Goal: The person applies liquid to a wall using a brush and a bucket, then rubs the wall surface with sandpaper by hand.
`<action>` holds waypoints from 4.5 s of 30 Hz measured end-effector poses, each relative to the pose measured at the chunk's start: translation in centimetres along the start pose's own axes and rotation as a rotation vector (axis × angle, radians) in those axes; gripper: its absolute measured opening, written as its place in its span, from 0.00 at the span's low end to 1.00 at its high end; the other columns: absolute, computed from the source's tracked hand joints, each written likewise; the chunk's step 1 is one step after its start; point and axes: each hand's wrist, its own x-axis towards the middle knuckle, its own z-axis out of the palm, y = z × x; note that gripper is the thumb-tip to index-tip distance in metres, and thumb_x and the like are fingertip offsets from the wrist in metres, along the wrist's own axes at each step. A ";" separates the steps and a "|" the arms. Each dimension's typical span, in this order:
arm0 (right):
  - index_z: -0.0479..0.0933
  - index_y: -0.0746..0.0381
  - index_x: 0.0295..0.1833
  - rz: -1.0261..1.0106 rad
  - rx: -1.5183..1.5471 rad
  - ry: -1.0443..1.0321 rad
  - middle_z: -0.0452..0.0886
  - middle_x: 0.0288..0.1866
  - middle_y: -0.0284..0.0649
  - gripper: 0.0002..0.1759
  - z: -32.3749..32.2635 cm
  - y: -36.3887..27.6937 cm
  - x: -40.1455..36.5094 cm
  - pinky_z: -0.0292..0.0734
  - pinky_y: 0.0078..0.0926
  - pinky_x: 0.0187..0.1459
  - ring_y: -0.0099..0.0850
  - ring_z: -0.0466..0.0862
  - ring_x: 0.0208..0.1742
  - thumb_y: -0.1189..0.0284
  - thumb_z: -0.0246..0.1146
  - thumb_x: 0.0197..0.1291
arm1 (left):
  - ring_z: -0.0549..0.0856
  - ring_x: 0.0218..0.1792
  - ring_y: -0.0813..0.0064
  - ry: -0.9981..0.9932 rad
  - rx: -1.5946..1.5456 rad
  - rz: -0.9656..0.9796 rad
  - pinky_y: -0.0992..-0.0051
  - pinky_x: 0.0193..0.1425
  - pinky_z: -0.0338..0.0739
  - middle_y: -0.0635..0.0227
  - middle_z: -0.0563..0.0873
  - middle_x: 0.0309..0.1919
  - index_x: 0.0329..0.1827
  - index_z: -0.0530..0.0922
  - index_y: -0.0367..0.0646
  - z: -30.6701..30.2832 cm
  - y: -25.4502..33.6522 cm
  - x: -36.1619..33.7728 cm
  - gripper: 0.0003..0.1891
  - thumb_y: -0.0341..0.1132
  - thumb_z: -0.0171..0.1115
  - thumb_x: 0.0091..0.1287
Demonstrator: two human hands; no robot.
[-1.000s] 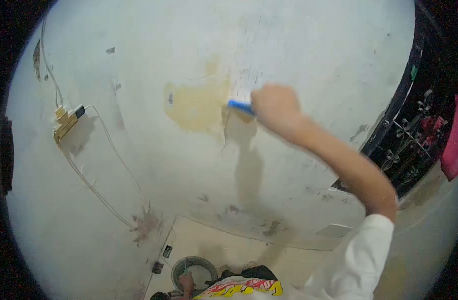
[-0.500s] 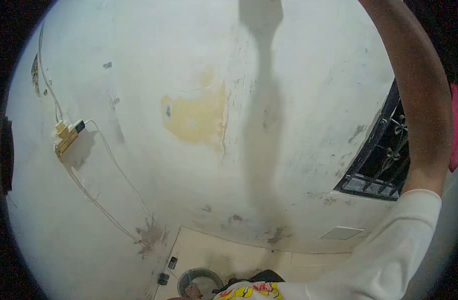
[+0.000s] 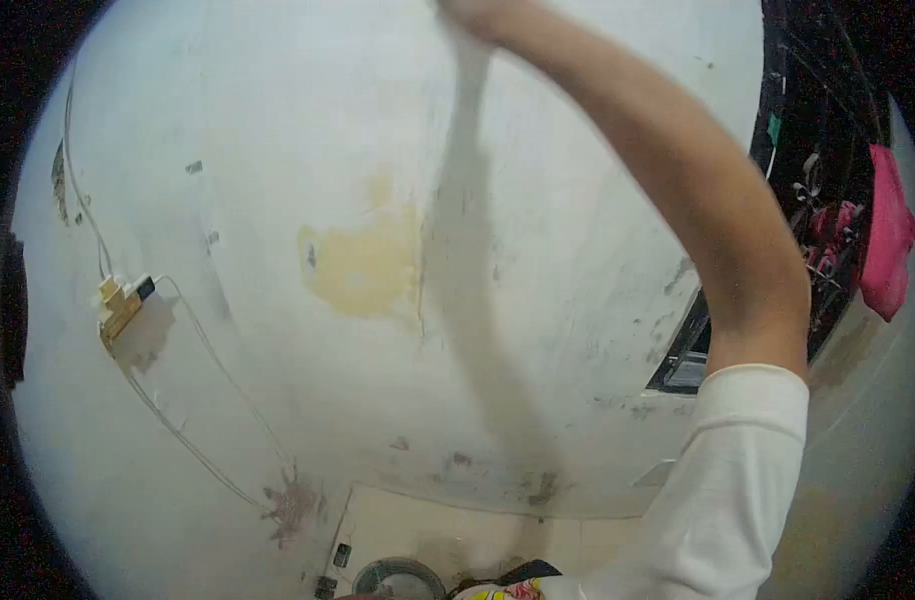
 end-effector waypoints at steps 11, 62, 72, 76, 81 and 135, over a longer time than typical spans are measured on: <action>0.82 0.59 0.22 -0.470 0.364 -0.663 0.81 0.22 0.42 0.03 -7.7 -19.7 -22.5 0.71 0.31 0.22 0.35 0.81 0.28 0.75 0.63 0.43 | 0.85 0.36 0.49 0.085 0.075 0.038 0.58 0.41 0.79 0.47 0.85 0.32 0.36 0.81 0.27 -1.2 3.5 -2.5 0.20 0.42 0.68 0.58; 0.75 0.69 0.47 0.741 0.385 -0.775 0.74 0.20 0.40 0.14 -11.2 -23.3 -49.2 0.71 0.32 0.18 0.31 0.76 0.17 0.67 0.57 0.66 | 0.73 0.15 0.77 -0.472 -0.340 -0.046 0.71 0.18 0.68 0.70 0.76 0.17 0.30 0.80 0.36 0.5 2.6 1.3 0.12 0.38 0.61 0.62; 0.75 0.66 0.51 0.944 0.771 -0.962 0.77 0.19 0.47 0.16 -9.5 -22.4 -55.8 0.73 0.39 0.20 0.43 0.79 0.19 0.65 0.56 0.66 | 0.71 0.21 0.84 -0.470 -0.242 0.209 0.78 0.25 0.65 0.75 0.76 0.19 0.26 0.79 0.40 -2.9 1.4 -2.4 0.11 0.37 0.60 0.64; 0.81 0.66 0.35 1.164 0.571 -0.795 0.71 0.11 0.48 0.20 -13.0 -16.7 -67.2 0.66 0.39 0.19 0.46 0.71 0.12 0.59 0.57 0.66 | 0.71 0.13 0.78 -0.511 -0.450 0.072 0.71 0.15 0.64 0.72 0.74 0.13 0.20 0.77 0.39 -3.5 -0.1 -2.3 0.15 0.37 0.60 0.63; 0.78 0.71 0.25 1.408 -0.129 -0.775 0.76 0.17 0.54 0.25 -19.8 -5.9 -74.3 0.69 0.42 0.25 0.44 0.78 0.21 0.59 0.59 0.64 | 0.72 0.11 0.74 -0.516 -0.114 -0.007 0.70 0.16 0.65 0.68 0.74 0.12 0.19 0.76 0.38 -2.0 -3.1 1.2 0.17 0.40 0.60 0.62; 0.75 0.65 0.37 1.363 1.299 -0.301 0.75 0.26 0.31 0.17 -19.3 -14.4 -97.0 0.64 0.18 0.25 0.16 0.69 0.23 0.62 0.52 0.72 | 0.83 0.33 0.43 -0.206 0.020 0.798 0.53 0.42 0.74 0.39 0.81 0.26 0.28 0.80 0.27 38.7 -4.8 12.0 0.20 0.42 0.63 0.59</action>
